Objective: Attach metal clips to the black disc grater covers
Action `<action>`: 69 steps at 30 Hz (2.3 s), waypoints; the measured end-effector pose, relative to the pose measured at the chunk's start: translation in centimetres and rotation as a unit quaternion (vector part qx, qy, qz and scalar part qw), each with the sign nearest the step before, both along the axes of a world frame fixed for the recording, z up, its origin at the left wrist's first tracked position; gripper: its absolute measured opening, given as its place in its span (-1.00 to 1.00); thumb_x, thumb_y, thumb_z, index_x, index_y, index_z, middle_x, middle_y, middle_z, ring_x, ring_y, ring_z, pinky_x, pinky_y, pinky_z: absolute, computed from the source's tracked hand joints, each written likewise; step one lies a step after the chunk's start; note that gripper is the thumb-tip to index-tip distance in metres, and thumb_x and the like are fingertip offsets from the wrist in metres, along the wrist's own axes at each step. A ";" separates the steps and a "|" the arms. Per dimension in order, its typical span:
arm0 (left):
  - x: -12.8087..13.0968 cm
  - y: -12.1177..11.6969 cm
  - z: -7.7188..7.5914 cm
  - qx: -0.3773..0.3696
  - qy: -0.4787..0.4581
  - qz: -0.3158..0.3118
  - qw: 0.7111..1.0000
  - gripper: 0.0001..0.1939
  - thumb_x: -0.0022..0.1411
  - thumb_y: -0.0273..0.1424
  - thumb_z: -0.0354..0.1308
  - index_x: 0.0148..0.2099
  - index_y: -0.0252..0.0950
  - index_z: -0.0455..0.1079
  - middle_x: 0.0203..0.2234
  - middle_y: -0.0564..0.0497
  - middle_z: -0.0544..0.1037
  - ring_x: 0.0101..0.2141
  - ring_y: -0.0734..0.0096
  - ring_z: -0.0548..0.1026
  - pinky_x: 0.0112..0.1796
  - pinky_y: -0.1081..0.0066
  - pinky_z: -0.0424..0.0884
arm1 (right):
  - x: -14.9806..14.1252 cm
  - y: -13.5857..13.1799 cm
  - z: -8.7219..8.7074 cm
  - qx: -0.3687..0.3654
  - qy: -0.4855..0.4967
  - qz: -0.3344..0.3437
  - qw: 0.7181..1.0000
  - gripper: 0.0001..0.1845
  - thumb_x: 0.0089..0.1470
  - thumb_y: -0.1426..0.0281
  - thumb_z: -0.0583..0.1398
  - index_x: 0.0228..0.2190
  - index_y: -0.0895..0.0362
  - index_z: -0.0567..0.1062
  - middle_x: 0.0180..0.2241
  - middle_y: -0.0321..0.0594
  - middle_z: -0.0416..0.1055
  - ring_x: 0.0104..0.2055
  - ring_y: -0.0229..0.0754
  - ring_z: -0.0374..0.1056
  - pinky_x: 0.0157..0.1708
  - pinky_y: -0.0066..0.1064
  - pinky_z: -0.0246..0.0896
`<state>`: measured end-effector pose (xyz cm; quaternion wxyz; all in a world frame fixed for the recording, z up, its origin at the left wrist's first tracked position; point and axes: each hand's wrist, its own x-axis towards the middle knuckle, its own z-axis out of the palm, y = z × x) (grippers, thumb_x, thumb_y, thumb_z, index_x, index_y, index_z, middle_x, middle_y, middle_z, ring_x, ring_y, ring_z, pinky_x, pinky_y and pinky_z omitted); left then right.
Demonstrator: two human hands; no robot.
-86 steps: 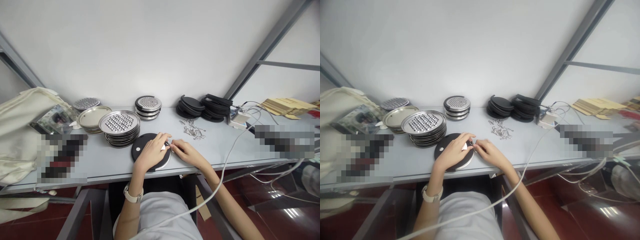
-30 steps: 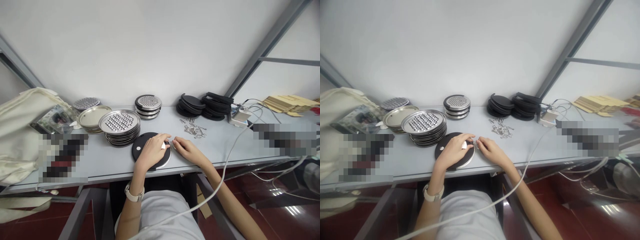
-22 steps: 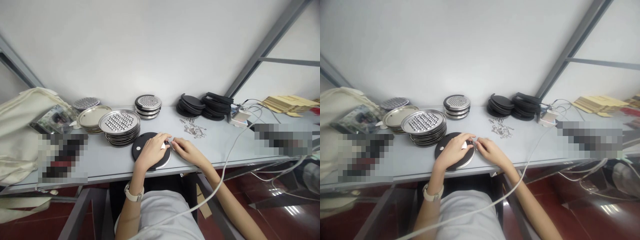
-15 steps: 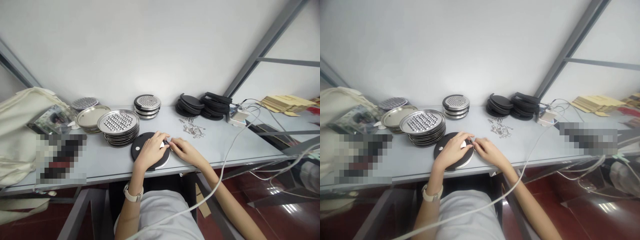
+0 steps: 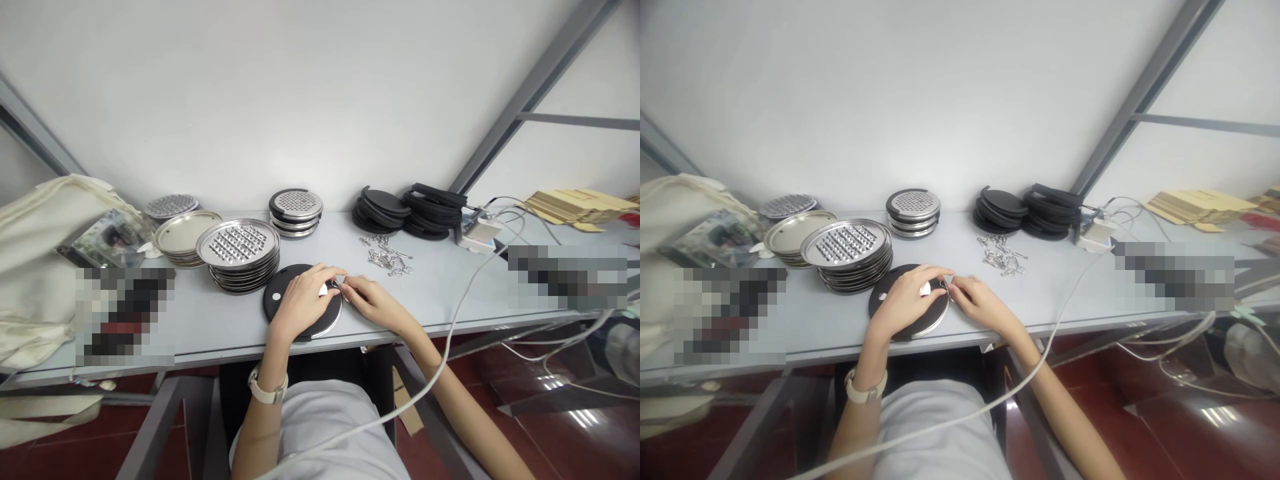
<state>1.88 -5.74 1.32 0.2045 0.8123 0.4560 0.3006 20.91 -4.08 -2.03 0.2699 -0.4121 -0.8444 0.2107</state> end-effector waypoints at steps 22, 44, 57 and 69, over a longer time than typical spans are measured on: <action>-0.1 0.1 -0.1 -0.002 -0.005 -0.002 1.000 -0.67 0.25 -0.46 0.11 0.05 -0.06 0.40 -0.12 0.08 0.51 -0.12 0.33 0.48 -0.05 0.35 0.36 | 0.0 -0.1 0.3 -0.035 0.030 -0.026 0.999 -0.68 0.29 0.28 -0.05 -0.48 0.11 0.26 -0.53 -0.31 0.26 -0.45 -0.23 0.20 -0.40 -0.43 0.11; -0.2 0.3 -0.4 0.002 -0.020 -0.003 1.000 -0.68 0.23 -0.48 0.14 0.02 -0.10 0.40 -0.06 0.09 0.50 -0.07 0.32 0.47 -0.02 0.35 0.34 | -0.8 0.2 -0.1 0.005 0.016 -0.002 1.000 -0.69 0.30 0.36 -0.04 -0.48 0.12 0.29 -0.55 -0.32 0.27 -0.47 -0.25 0.19 -0.36 -0.40 0.03; -0.2 0.4 -0.5 0.007 -0.024 0.007 1.000 -0.58 0.21 -0.48 0.16 0.10 -0.04 0.35 -0.16 0.13 0.55 -0.11 0.33 0.48 0.04 0.32 0.31 | -0.6 0.0 0.1 -0.011 0.016 0.002 1.000 -0.66 0.27 0.35 -0.02 -0.56 0.11 0.16 -0.61 -0.41 0.09 -0.53 -0.30 0.07 -0.44 -0.43 -0.02; -0.2 0.3 -0.4 0.001 -0.024 0.000 1.000 -0.63 0.20 -0.49 0.17 0.04 -0.04 0.40 -0.16 0.15 0.55 -0.12 0.35 0.49 -0.01 0.35 0.33 | -0.3 -0.1 0.3 -0.009 0.017 0.007 1.000 -0.79 0.20 0.44 0.01 -0.49 0.12 0.24 -0.54 -0.35 0.24 -0.44 -0.26 0.17 -0.31 -0.41 0.09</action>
